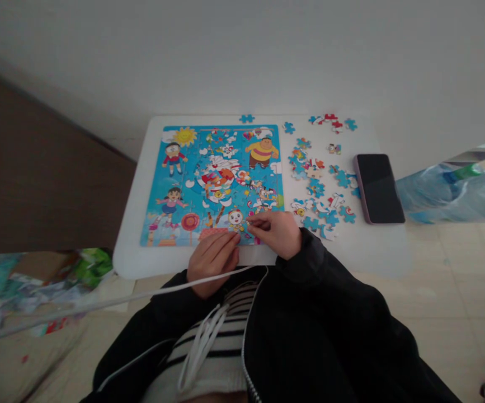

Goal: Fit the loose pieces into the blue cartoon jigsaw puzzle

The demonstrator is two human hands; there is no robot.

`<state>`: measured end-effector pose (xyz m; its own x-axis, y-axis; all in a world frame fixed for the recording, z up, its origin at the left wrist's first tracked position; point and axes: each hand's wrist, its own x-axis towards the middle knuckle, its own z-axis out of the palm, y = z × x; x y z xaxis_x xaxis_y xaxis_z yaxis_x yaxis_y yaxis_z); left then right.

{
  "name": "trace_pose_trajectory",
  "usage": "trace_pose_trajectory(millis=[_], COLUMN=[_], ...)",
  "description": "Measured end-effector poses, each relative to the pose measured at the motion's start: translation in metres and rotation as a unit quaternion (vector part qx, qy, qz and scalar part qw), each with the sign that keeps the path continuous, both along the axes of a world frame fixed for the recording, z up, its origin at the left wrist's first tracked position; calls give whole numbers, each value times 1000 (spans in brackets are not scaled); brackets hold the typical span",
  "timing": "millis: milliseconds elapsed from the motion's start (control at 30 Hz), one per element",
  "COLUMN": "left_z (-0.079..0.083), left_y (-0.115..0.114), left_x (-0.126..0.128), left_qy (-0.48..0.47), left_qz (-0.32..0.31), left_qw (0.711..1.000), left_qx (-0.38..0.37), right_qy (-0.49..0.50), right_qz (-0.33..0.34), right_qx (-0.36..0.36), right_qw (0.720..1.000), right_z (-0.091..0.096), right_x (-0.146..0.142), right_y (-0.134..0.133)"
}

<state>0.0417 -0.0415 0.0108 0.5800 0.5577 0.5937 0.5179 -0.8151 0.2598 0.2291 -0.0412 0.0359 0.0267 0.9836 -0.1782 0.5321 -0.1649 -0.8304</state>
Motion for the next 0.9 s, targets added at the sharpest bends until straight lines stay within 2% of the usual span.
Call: trace_pose_trajectory(millis=[200,333,567,733,900], left_z=[-1,-2,-2,-2,-3], left_y=[1,1,1,1,1], left_x=[1,0,-1,-2,-2], left_qy=[10,19,16,13,17], left_qz=[-10,-16,-14,-10,-16], left_qw=[1000,999,1000,1000,1000], left_qx=[-9,-22,-12,-2,-6], right_qy=[13,-3,-45,-111,-137], right_qz=[-65,-80,-61,-7,19], right_qx=[3,24,85,125,151], right_qw=[998,997,994,986,979], right_z=[-2,-6,-6,-5,-6], right_x=[-9,-11,-10,-10,-11], right_y=[-9,-11,-11,-11,-11])
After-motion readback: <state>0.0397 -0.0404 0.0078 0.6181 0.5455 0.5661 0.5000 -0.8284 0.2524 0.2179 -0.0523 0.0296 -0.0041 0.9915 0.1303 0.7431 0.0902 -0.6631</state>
